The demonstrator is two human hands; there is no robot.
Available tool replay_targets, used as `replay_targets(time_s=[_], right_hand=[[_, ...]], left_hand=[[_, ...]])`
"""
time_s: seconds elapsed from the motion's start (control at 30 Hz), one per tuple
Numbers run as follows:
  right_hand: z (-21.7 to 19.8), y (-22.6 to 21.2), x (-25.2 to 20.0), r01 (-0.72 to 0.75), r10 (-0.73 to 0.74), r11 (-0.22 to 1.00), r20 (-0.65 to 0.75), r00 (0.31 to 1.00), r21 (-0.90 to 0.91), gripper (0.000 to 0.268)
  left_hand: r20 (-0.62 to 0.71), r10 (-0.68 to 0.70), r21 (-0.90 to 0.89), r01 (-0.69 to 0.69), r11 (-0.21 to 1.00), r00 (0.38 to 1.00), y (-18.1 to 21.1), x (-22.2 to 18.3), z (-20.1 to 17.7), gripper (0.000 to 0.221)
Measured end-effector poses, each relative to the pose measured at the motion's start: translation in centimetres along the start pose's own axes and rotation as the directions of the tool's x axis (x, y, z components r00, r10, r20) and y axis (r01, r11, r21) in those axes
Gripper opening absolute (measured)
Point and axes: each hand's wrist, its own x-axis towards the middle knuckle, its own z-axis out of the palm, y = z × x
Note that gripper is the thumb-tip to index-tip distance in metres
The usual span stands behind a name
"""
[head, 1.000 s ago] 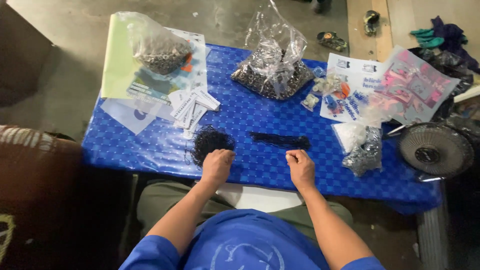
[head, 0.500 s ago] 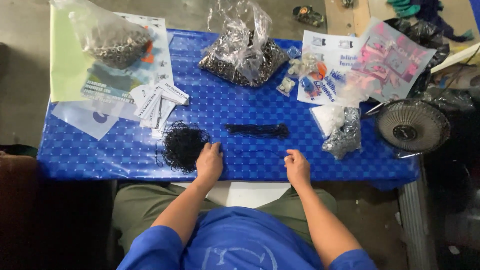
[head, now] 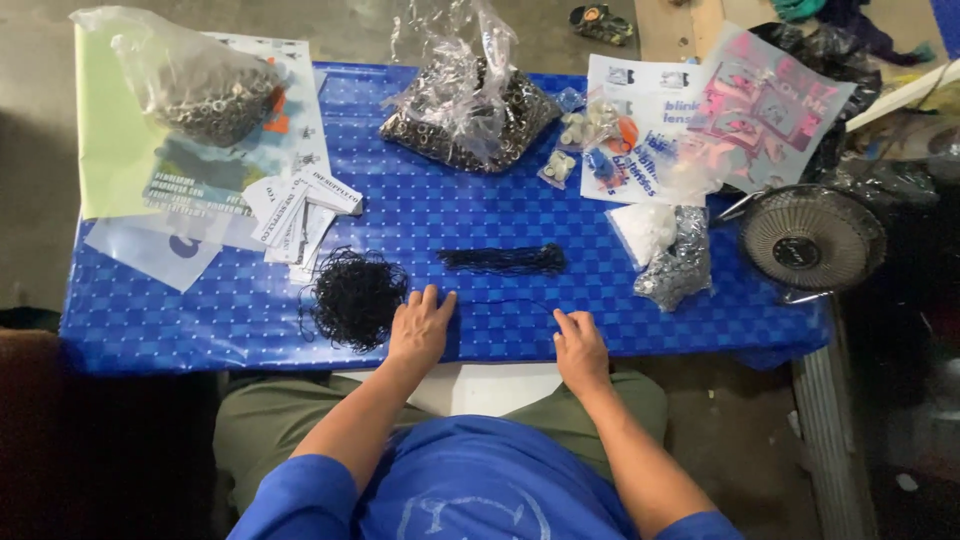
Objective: Sorting small black cable ties and other small components on a table in a print shop environment.
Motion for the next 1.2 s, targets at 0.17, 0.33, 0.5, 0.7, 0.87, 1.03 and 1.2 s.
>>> replay_targets(time_s=[0.17,0.33,0.5,0.7,0.87,1.03,1.2], right_hand=[[-1.7,-2.1,-0.1,0.026,-0.018,0.982,0.043,0.999,-0.188,0.035],[-1.6,-3.1,1.3,0.024,-0.013,0.954,0.036,0.999,-0.298,0.034],[-1.8,-3.2,3.2,0.013,0.009,0.914,0.051,0.999,-0.405,0.037],[-1.7,-2.5,4.8,0.008,0.029,0.917,0.085,0.996,-0.399,0.035],[-3.4,-4.2,5.4,-0.052,0.087,0.957,0.111,0.99,-0.284,0.033],[-1.2,-1.8,5.9,-0.006,0.073,0.896,0.135,0.988,-0.443,0.039],[-1.2,-1.5,5.9,-0.008,0.091,0.91,0.183,0.979,-0.414,0.049]], left_hand=[[0.011,-0.056,-0.045,0.057,0.997,0.998,0.0,-1.3,-1.7,0.052],[0.146,-0.139,-0.079,0.152,0.985,0.979,1.2,-1.9,-5.8,0.059],[0.299,-0.174,-0.078,0.206,0.975,0.938,2.2,-0.5,-7.2,0.069],[0.302,-0.212,-0.068,0.243,0.968,0.93,2.5,1.2,-5.7,0.073],[0.297,-0.221,-0.089,0.257,0.962,0.929,2.9,1.9,-6.1,0.074],[0.316,-0.249,-0.127,0.301,0.945,0.915,3.2,2.5,-6.1,0.078],[0.313,-0.254,-0.136,0.308,0.942,0.915,3.2,2.5,-5.5,0.08]])
